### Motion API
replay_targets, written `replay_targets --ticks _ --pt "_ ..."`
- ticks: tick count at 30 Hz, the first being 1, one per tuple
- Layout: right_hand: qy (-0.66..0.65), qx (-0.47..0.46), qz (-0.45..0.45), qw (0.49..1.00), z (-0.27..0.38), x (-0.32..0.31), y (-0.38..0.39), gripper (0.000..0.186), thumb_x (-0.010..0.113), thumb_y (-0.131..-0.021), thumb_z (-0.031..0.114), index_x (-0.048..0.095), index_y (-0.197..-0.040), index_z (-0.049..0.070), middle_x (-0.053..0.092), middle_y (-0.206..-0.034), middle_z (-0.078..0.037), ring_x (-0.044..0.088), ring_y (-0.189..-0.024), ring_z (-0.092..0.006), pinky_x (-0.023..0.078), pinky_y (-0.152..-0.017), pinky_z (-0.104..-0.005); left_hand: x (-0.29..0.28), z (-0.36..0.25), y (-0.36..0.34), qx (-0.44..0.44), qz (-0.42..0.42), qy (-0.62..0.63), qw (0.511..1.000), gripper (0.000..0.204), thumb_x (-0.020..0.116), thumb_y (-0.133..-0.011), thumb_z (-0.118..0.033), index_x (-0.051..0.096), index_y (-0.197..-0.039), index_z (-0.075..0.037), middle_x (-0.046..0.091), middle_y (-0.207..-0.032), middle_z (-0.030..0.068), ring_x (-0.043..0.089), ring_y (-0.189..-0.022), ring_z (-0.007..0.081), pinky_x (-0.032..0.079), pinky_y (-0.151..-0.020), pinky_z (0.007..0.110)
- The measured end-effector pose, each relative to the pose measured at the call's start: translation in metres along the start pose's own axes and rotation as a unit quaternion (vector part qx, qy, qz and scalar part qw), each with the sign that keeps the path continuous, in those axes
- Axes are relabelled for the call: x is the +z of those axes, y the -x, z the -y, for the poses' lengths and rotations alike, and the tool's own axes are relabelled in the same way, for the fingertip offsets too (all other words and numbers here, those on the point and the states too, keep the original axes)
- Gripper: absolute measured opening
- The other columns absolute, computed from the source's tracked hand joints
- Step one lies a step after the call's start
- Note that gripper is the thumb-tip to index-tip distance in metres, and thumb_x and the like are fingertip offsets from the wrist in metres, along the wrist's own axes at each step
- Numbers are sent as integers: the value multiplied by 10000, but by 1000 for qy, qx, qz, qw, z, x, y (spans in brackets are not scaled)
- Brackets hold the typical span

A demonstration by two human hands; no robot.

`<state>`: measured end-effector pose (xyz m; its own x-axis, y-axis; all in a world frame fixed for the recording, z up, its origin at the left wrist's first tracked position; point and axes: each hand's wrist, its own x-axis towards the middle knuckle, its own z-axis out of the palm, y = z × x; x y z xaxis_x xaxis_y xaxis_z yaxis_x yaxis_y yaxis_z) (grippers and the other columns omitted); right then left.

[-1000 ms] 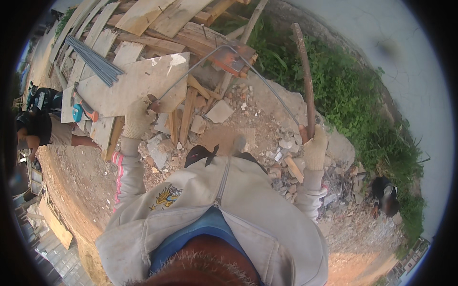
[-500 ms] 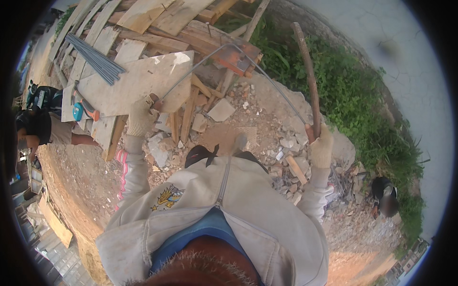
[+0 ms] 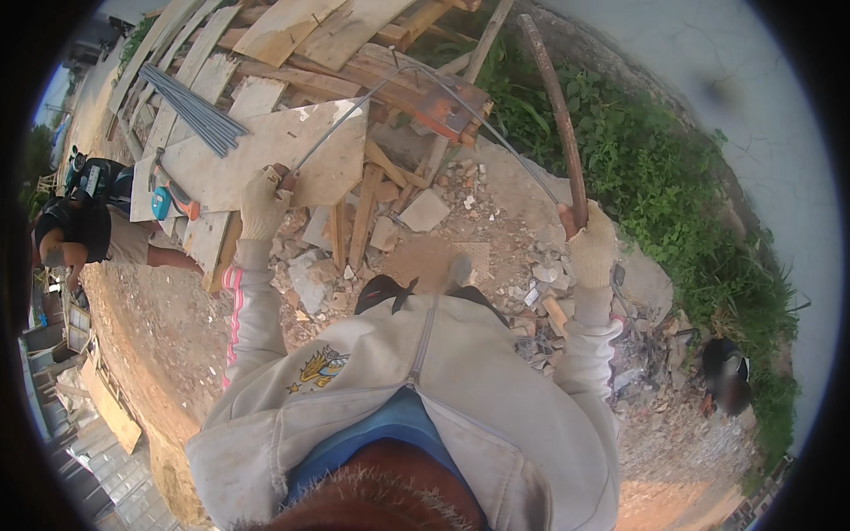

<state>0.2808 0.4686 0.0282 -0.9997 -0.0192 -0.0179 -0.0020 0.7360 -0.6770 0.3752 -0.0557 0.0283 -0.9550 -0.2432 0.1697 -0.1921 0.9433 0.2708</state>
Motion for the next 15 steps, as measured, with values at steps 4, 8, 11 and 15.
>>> replay_targets --ticks 4,8,11,15 --pt "-15 -23 -12 1000 -3 11 -3 398 731 -971 373 571 -854 28 454 -664 -5 408 -619 -132 348 -565 -331 5 1 -3 -2 -11 -22 1000 182 706 -896 -219 695 -1021 -87 679 -977 143 645 -955 368 523 -804 478" --pt "-33 7 18 999 -7 13 -8 385 719 -968 365 597 -915 4 493 -695 -95 438 -642 -231 386 -608 -389 10 -6 -14 40 -49 -5 998 199 705 -897 -226 702 -1041 -89 681 -1005 132 646 -984 364 530 -834 479" --pt "-9 -37 -14 999 -9 22 -12 413 725 -971 392 570 -856 27 448 -653 -22 412 -606 -149 361 -567 -343 21 -19 -40 75 -39 3 996 226 700 -900 -246 701 -1058 -85 679 -1023 134 652 -999 366 531 -854 486" --pt "7 -31 -26 999 -13 31 -10 403 726 -973 384 591 -883 15 477 -653 -37 450 -611 -168 377 -575 -356 50 -60 -94 68 -25 -20 997 317 698 -886 -328 702 -1098 -92 687 -1038 171 664 -1012 377 537 -864 507"
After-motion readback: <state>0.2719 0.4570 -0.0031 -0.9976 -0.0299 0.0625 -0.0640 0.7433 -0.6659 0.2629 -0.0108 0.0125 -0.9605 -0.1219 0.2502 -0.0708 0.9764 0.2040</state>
